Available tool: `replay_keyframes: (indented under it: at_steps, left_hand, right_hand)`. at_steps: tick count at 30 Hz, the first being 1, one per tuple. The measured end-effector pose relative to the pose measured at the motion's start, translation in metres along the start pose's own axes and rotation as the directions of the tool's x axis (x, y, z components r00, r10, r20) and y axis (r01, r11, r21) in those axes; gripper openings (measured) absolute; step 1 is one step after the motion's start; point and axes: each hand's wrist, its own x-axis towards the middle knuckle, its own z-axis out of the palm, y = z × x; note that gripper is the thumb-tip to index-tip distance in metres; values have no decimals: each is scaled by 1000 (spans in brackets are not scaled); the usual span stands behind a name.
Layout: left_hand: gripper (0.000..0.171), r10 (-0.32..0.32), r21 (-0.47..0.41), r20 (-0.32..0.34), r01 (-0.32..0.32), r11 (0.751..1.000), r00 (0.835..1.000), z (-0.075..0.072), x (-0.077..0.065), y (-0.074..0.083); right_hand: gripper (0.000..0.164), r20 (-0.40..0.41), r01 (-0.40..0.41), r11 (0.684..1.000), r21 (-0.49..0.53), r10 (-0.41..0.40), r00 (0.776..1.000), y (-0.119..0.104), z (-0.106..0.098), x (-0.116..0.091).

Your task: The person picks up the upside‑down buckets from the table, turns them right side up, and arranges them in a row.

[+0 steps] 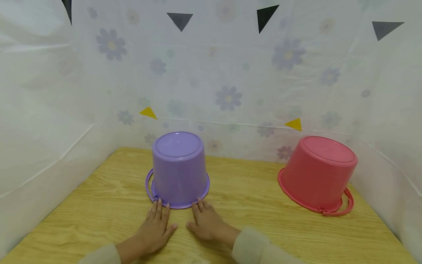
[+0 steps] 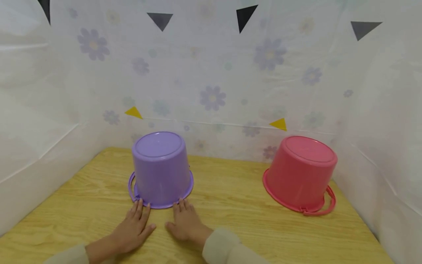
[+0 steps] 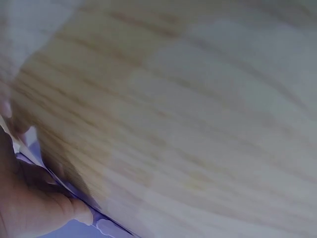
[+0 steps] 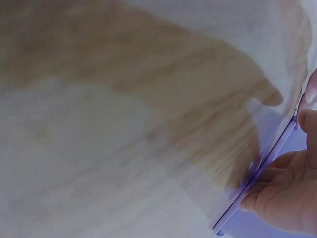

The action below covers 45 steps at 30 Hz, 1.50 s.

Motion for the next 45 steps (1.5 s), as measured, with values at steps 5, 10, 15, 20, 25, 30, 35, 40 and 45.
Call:
replay_keyframes:
  at_steps: [5, 10, 15, 20, 25, 30, 35, 40, 45]
  left_hand:
    - [66, 12, -1, -26, -12, 1000, 1000, -1, 2, -3]
    - [67, 23, 6, -40, -23, 1000, 999, -2, 6, -10]
    - [69, 21, 3, 2, -21, 1000, 1000, -6, 7, -17]
    - [71, 21, -2, 31, -21, 1000, 999, -9, 6, -21]
    - [70, 41, -2, 6, -41, 999, 999, -10, 7, -20]
    - [69, 39, -22, -2, -39, 999, 999, -10, 7, -18]
    - [69, 29, -14, -7, -29, 999, 1000, -9, 7, -17]
    - [70, 24, -20, -23, -25, 999, 999, -6, 9, -16]
    - [70, 5, -13, -19, -5, 1000, 1000, -5, 10, -13]
  right_hand:
    - [68, -5, 9, 1000, -21, -9, 1000, -5, 1, -3]
    - [68, 0, 18, 999, -35, -18, 1000, -10, 2, -6]
    - [69, 37, 31, 999, -21, -30, 999, -9, 1, -8]
    - [70, 81, 34, 999, 5, -34, 996, 6, -5, -7]
    - [70, 84, 36, 999, -9, -35, 996, 29, -10, -2]
    - [70, 61, 69, 998, -9, -68, 996, 44, -13, 2]
    - [69, 43, 56, 998, -38, -54, 998, 56, -14, 9]
    - [68, 38, 27, 999, -25, -26, 999, 62, -15, 16]
    - [70, 76, -3, 1000, -5, 3, 997, 64, -17, 19]
